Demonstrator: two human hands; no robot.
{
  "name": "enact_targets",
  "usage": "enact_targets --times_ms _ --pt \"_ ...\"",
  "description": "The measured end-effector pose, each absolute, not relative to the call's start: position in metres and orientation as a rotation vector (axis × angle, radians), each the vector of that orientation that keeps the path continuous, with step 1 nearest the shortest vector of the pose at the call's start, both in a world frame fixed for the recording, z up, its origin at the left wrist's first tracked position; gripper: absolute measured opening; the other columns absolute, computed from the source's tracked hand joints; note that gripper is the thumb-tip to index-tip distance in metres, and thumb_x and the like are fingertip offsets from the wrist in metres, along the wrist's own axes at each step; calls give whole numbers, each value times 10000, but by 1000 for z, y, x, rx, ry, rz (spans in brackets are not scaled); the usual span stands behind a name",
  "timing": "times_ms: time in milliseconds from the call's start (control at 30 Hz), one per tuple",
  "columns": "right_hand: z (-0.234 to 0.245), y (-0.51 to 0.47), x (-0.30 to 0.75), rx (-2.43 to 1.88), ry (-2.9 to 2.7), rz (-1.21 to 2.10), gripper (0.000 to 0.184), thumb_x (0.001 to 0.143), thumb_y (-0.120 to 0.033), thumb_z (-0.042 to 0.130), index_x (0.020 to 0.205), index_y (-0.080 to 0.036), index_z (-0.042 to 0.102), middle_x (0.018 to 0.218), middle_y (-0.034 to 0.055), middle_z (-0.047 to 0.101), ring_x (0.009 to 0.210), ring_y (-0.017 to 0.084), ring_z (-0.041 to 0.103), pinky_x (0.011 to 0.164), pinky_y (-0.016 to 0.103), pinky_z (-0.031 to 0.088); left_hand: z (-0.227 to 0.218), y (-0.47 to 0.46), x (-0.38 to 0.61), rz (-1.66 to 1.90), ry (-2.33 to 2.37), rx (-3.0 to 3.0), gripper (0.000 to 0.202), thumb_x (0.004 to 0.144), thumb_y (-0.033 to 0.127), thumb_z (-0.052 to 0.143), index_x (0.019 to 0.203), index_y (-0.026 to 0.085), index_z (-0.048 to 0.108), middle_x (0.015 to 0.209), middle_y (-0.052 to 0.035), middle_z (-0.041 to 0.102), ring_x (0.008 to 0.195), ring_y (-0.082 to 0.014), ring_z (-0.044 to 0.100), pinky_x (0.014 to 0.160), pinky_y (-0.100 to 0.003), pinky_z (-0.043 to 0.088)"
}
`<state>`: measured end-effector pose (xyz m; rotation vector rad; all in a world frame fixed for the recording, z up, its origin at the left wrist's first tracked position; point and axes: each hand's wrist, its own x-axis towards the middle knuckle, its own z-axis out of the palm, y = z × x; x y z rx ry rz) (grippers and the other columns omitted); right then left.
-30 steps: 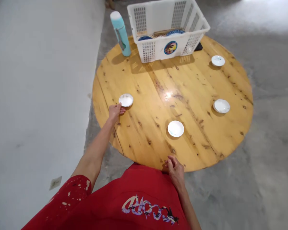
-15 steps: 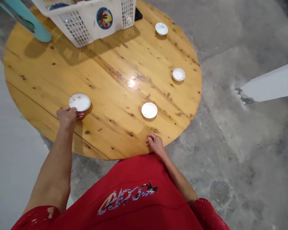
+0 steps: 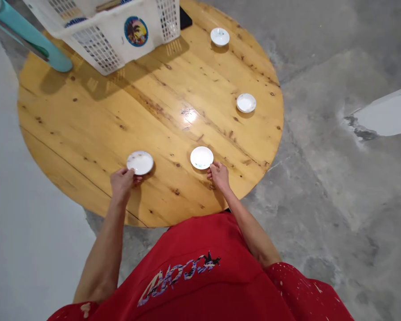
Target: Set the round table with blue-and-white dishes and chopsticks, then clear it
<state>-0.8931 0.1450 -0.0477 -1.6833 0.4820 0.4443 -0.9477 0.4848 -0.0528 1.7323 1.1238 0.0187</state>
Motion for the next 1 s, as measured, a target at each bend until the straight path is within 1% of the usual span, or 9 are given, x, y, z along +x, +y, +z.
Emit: enact_targets --times_ms 133,267,433,567,633,733,867,933,1000 --pt "-54 148 -881 -1710 406 442 316 920 -394 569 1071 -117 576 719 14 653 491 84 614 452 157 460 -45 418 -961 -22 956 1637 174 752 330 580 755 156 590 558 0 614 500 -176 629 513 -266 515" --pt "-55 147 -882 -1700 368 431 362 944 -463 516 1059 -126 581 742 25 651 508 95 630 465 169 476 -30 367 -949 -40 813 1619 206 753 373 587 752 167 593 563 1 623 503 -177 634 500 -251 494" --pt "-53 140 -885 -1643 374 436 383 951 -523 461 935 -154 560 750 7 624 510 83 624 459 157 467 -22 331 -913 -114 700 1785 247 787 413 549 782 178 627 610 -23 670 561 -199 667 569 -274 507" --pt "-52 134 -882 -1632 394 446 364 950 -509 454 915 -163 560 727 -3 612 504 83 603 462 169 476 -23 318 -894 -217 654 2108 263 818 410 512 760 192 647 628 -34 701 662 -213 702 673 -280 487" --pt "-53 131 -880 -1629 382 448 352 954 -497 448 914 -167 562 737 -4 613 509 79 595 471 172 479 -23 315 -891 -264 633 2207 271 829 409 493 749 199 646 625 -37 706 708 -218 707 694 -278 470" --pt "-55 128 -878 -1651 326 450 340 966 -477 432 914 -171 570 745 -7 611 509 73 588 477 173 474 -24 311 -889 -264 610 2297 287 828 426 486 723 204 635 668 -55 726 743 -226 701 693 -280 455" --pt "-60 126 -872 -1747 219 470 282 975 -409 448 1021 -175 598 766 -2 643 514 72 600 498 173 468 -27 306 -886 -258 633 2282 295 820 458 499 714 207 613 640 -56 713 713 -226 693 668 -278 452" --pt "-61 124 -869 -1791 175 506 275 979 -389 455 1067 -175 605 726 -8 644 519 75 602 518 173 470 -29 303 -885 -260 670 2248 296 818 470 504 713 210 598 626 -49 703 686 -216 687 654 -270 458" --pt "-62 120 -868 -1802 140 544 275 983 -376 453 1085 -172 607 708 -11 640 531 78 605 535 175 476 -30 299 -885 -227 694 2290 285 811 463 514 704 209 585 662 -53 708 702 -214 685 673 -273 466"
